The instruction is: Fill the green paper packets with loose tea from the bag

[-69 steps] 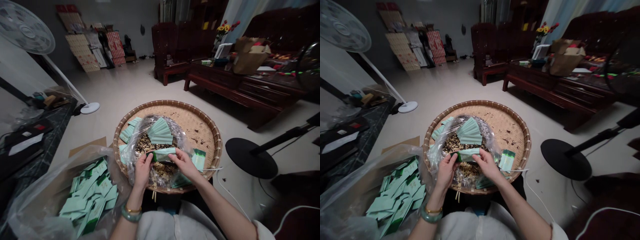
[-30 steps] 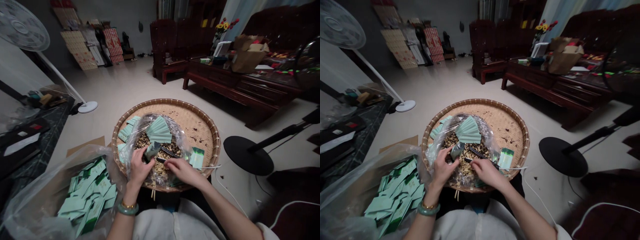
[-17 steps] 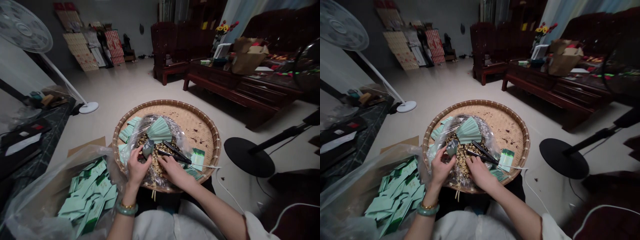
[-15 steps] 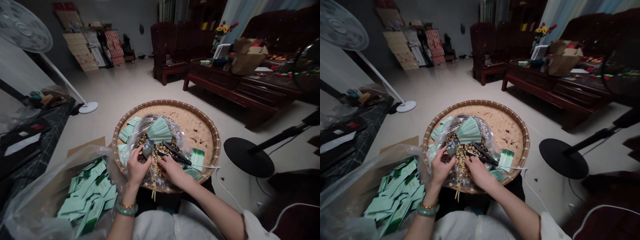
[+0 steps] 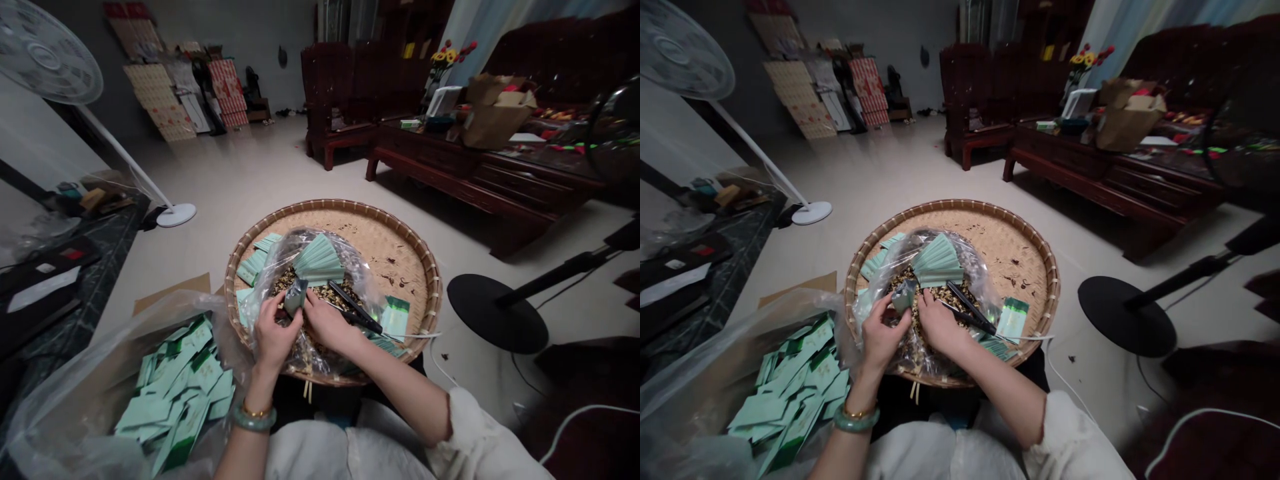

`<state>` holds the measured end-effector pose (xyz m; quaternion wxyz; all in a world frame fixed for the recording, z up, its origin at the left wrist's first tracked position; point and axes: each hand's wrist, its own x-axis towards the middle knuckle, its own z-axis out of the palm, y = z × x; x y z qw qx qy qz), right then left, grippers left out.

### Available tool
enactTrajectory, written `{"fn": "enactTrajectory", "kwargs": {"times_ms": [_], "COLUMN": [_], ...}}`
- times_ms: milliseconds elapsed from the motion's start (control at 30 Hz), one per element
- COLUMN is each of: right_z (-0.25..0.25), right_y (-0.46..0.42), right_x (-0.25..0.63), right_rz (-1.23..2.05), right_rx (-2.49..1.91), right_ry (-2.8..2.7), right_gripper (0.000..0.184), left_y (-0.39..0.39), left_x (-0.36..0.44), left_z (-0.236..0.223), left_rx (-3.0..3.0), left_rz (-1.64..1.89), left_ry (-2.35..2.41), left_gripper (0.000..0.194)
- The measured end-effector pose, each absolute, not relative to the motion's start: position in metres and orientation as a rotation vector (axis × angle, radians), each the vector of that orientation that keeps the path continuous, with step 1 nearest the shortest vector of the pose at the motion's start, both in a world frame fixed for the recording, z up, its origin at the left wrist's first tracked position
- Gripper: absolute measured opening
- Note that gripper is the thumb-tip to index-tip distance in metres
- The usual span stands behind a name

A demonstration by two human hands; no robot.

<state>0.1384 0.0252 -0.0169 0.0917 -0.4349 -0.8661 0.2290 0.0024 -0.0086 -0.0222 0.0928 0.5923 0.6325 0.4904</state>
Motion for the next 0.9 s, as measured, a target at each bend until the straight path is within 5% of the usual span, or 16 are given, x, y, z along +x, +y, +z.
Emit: {"fn": "enactTrajectory", "kwargs": {"times_ms": [267, 500, 767, 900], "right_z": [-0.013, -0.005, -0.008, -0.009], "right_y": [0.009, 0.017, 0.020, 0.015], "right_x": [0.152, 0.151, 0.168, 0.186], "right_rz": [0.569, 0.589, 0.697, 0.756], "right_rx": [-1.258, -1.315, -1.253, -1.265], "right_ry": [-2.720, -2.754, -2.794, -2.688], "right_gripper": [0.030, 0.071, 0.048, 0.066], "left_y": [-0.010, -0.009, -0.011, -0.010], "left_x": [0.002, 0.003, 0.000, 0.002], "left_z": [-0.019, -0.022, -0.020, -0.022], "left_rx": [1.792, 1.806, 1.864, 1.886], "left_rz": [1.454, 1.462, 1.458, 1.435], "left_ry": [1.875, 1.850, 1.832, 1.776], "left_gripper": [0.038, 0.039, 0.041, 0.043]}}
